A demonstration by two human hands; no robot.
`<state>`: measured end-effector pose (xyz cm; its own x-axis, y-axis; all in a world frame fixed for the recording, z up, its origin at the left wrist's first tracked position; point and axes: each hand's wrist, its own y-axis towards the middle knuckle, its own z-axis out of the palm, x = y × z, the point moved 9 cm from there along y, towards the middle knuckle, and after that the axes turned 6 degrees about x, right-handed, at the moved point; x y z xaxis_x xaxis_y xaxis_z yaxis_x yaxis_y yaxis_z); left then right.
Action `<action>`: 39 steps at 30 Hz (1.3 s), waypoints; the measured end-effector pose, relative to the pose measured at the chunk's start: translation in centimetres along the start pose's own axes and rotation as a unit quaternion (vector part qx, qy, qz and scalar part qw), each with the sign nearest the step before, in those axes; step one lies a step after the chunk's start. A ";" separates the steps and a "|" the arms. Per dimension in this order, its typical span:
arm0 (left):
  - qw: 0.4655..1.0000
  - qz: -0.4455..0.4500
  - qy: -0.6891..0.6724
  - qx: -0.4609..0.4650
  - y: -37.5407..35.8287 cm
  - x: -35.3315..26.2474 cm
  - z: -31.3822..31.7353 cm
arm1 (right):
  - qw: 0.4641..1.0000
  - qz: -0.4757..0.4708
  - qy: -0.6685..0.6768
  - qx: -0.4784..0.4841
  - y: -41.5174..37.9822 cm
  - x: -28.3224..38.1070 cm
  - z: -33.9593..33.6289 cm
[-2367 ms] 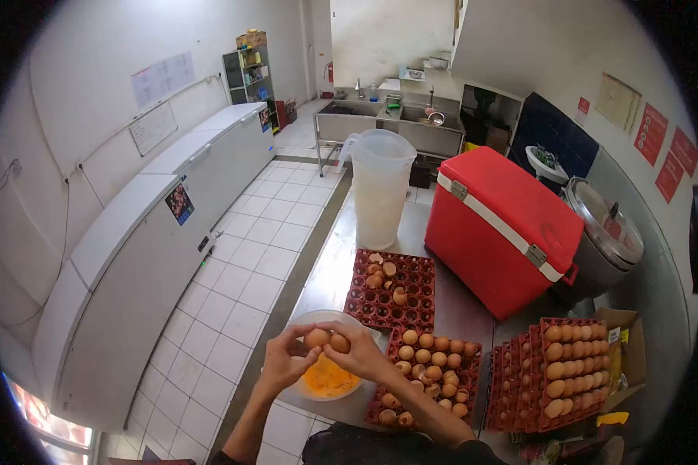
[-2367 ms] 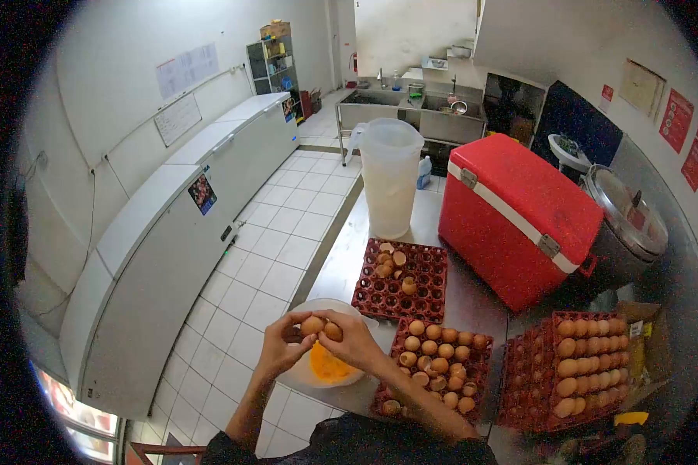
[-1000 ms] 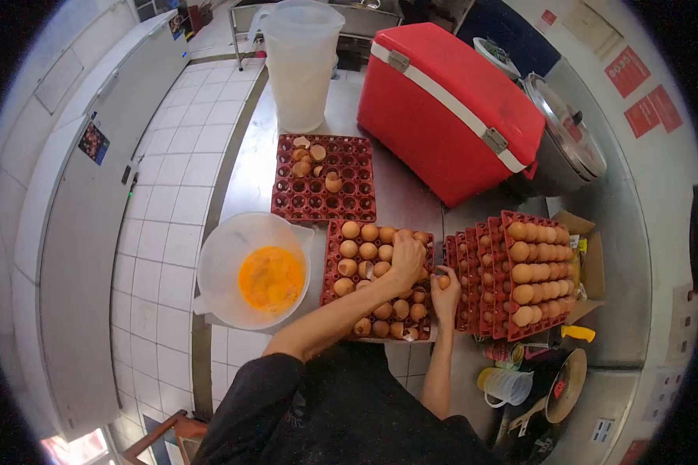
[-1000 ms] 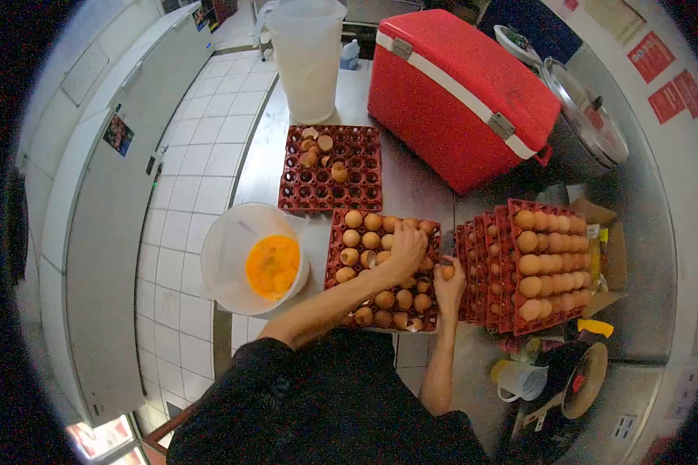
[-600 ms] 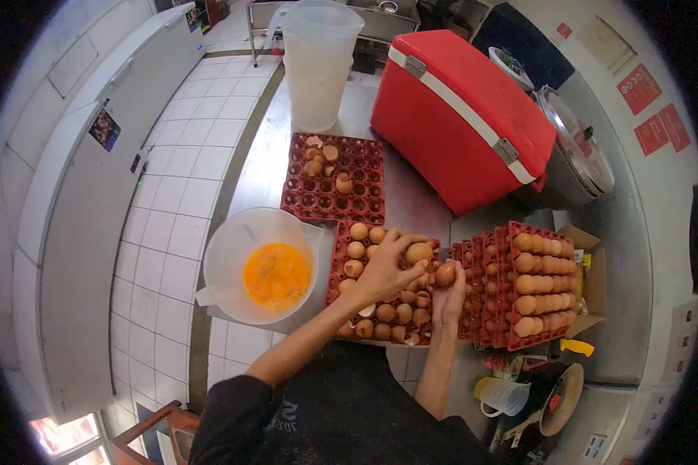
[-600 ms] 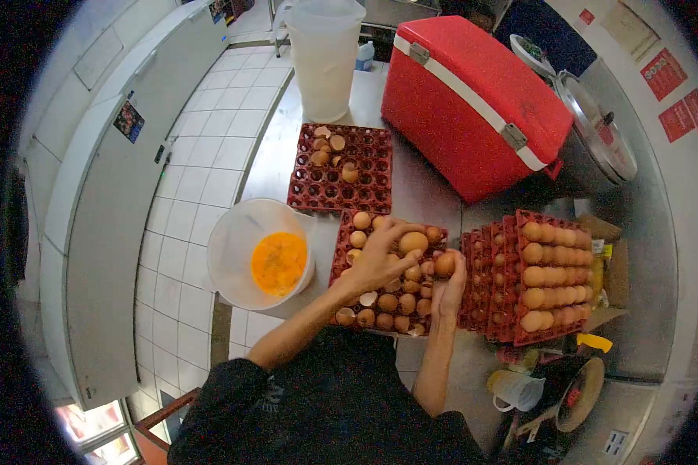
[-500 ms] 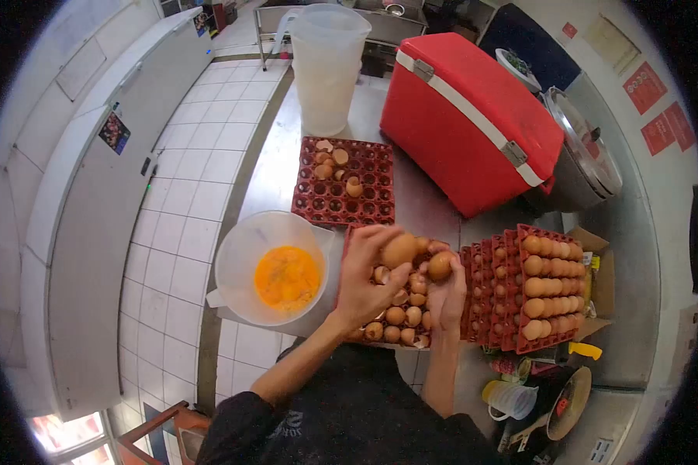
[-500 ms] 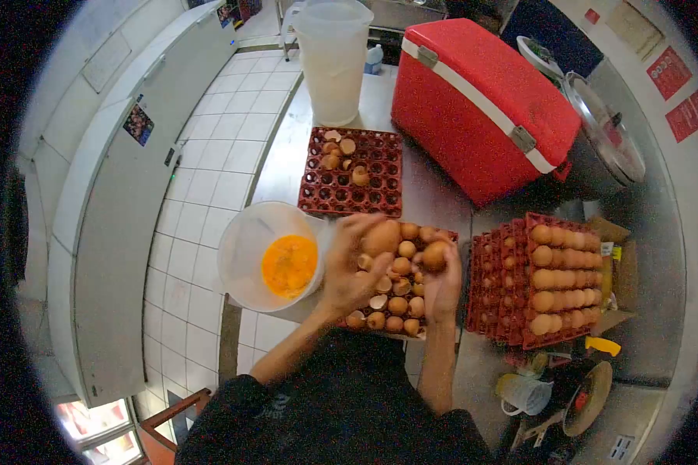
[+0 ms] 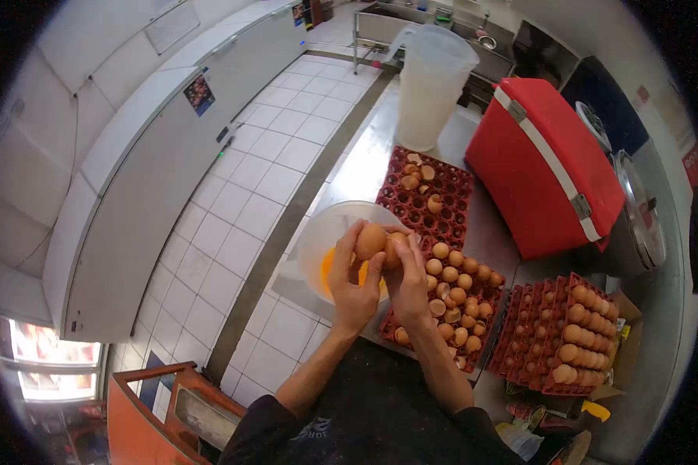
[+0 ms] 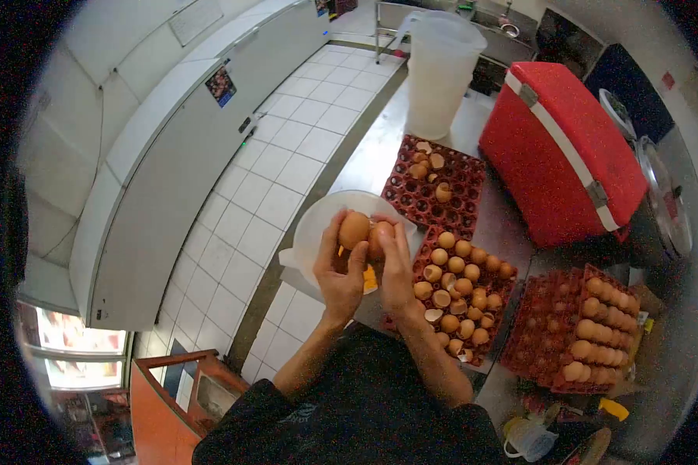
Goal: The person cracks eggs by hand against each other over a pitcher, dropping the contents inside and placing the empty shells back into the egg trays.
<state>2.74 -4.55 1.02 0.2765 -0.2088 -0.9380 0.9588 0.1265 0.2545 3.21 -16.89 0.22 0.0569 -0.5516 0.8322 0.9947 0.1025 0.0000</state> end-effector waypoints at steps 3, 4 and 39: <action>0.997 0.013 0.010 0.075 0.6 -0.2 -0.2 | 0.996 0.018 -0.079 0.041 0.5 -0.8 -0.8; 0.998 0.011 0.010 0.067 0.7 -0.2 -1.4 | 0.995 0.026 -0.081 0.045 0.4 -0.3 -0.9; 0.890 -0.017 0.230 0.394 -6.1 4.6 12.0 | 0.881 -0.055 -0.438 -0.173 -11.7 8.5 -10.7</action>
<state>-1.01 -17.95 -1.98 0.3637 0.2424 -0.8994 0.7641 -0.6300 0.1391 -7.06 -31.62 1.39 0.0214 0.3226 0.9463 0.9649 -0.2546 0.0649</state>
